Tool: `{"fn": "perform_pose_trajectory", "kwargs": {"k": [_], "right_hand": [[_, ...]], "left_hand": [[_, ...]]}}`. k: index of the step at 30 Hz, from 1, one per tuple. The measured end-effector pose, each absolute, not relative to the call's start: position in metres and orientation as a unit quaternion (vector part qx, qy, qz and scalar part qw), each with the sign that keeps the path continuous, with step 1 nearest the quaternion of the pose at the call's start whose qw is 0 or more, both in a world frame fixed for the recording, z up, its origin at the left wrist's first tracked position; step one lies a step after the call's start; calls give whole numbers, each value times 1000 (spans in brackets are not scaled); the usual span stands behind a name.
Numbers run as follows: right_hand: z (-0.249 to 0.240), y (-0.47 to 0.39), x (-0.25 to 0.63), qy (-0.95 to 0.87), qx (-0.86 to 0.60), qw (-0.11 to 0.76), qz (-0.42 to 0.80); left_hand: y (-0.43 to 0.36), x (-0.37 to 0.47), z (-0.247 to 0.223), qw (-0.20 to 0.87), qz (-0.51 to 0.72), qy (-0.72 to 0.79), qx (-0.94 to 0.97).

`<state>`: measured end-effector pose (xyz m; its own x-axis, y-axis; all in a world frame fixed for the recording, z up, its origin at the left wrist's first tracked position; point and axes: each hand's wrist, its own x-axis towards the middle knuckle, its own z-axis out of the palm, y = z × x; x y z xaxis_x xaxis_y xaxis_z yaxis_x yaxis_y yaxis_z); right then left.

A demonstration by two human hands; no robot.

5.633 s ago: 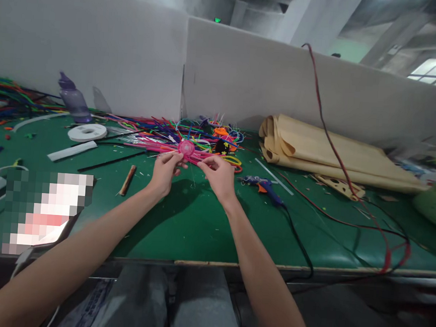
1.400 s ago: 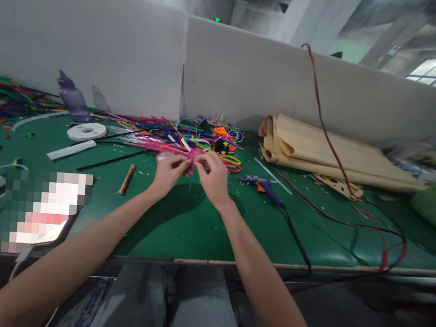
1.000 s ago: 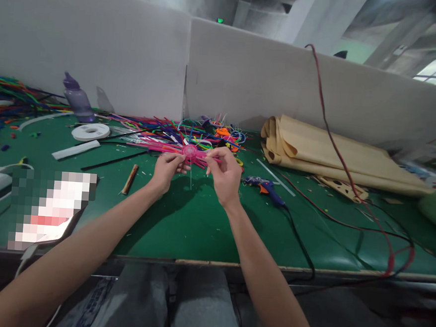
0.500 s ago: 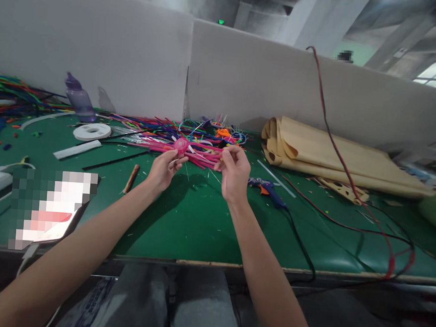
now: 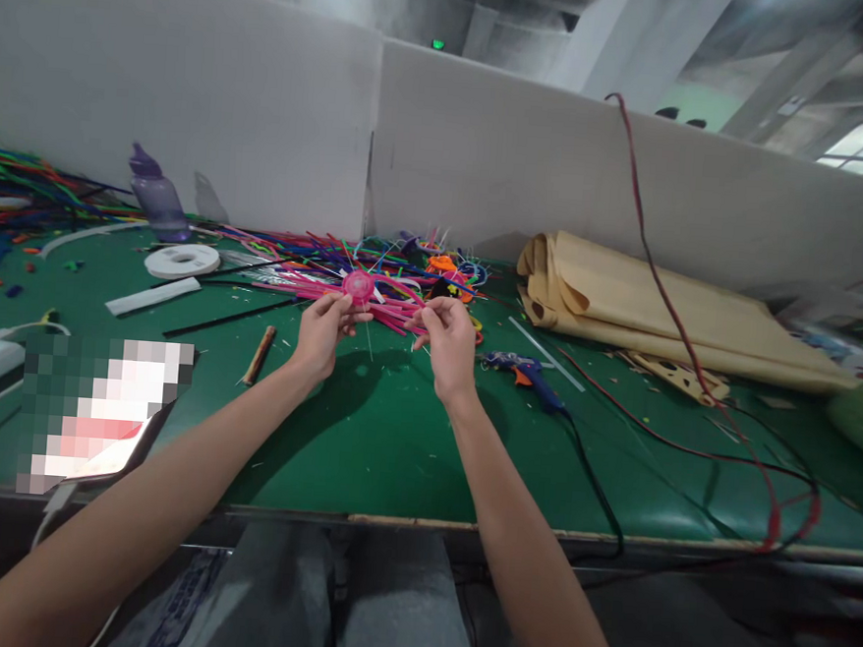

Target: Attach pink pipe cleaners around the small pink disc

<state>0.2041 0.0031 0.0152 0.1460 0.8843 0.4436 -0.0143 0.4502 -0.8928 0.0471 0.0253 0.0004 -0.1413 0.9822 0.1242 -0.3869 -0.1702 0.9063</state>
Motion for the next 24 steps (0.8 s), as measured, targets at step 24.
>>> {"fn": "perform_pose_trajectory", "kwargs": {"k": [24], "right_hand": [[23, -12, 203, -618, -396, 640, 229]], "left_hand": [[19, 54, -3, 459, 567, 365, 579]]}}
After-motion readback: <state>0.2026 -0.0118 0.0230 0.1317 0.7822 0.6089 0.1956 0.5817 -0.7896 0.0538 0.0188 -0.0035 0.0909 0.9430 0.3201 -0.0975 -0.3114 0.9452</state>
